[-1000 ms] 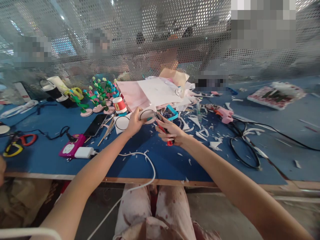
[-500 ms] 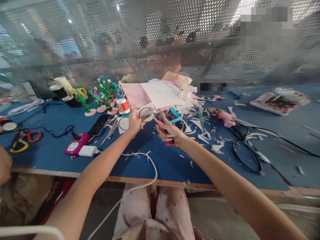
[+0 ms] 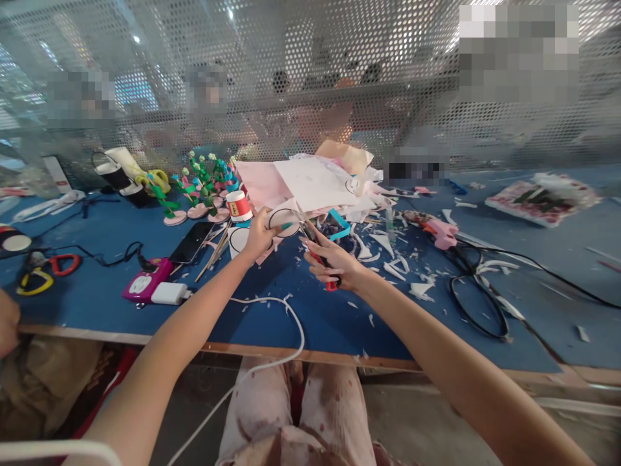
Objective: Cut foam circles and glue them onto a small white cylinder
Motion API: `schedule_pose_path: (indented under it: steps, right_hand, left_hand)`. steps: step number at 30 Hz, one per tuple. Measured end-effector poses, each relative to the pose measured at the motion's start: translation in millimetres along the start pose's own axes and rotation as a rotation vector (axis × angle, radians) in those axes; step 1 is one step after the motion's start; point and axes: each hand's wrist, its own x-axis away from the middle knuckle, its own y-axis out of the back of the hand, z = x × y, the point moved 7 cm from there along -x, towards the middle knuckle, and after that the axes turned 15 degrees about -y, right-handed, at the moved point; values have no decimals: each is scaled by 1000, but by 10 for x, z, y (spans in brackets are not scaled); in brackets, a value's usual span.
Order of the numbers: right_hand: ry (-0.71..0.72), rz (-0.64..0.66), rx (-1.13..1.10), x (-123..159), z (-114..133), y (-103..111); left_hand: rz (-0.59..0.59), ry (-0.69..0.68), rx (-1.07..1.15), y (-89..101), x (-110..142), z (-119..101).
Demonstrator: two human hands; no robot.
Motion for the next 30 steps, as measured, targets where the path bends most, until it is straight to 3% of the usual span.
schedule_pose_path:
  steps: [7,18,24,30]
  right_hand:
    - [-23,16,-20,-8,-7,14]
    - [-33,9,-60,-2,-5,2]
    - [6,-39,-62,-15,24,46]
    - [29,-41,-99,-32,68,48]
  left_hand:
    - [89,-11,-86,-25,17,-95]
    - [83,-4,-63,-100,81,-184]
    - [223,54,0,-272,167,-211]
    - [105,53,-38,-249,179,-148]
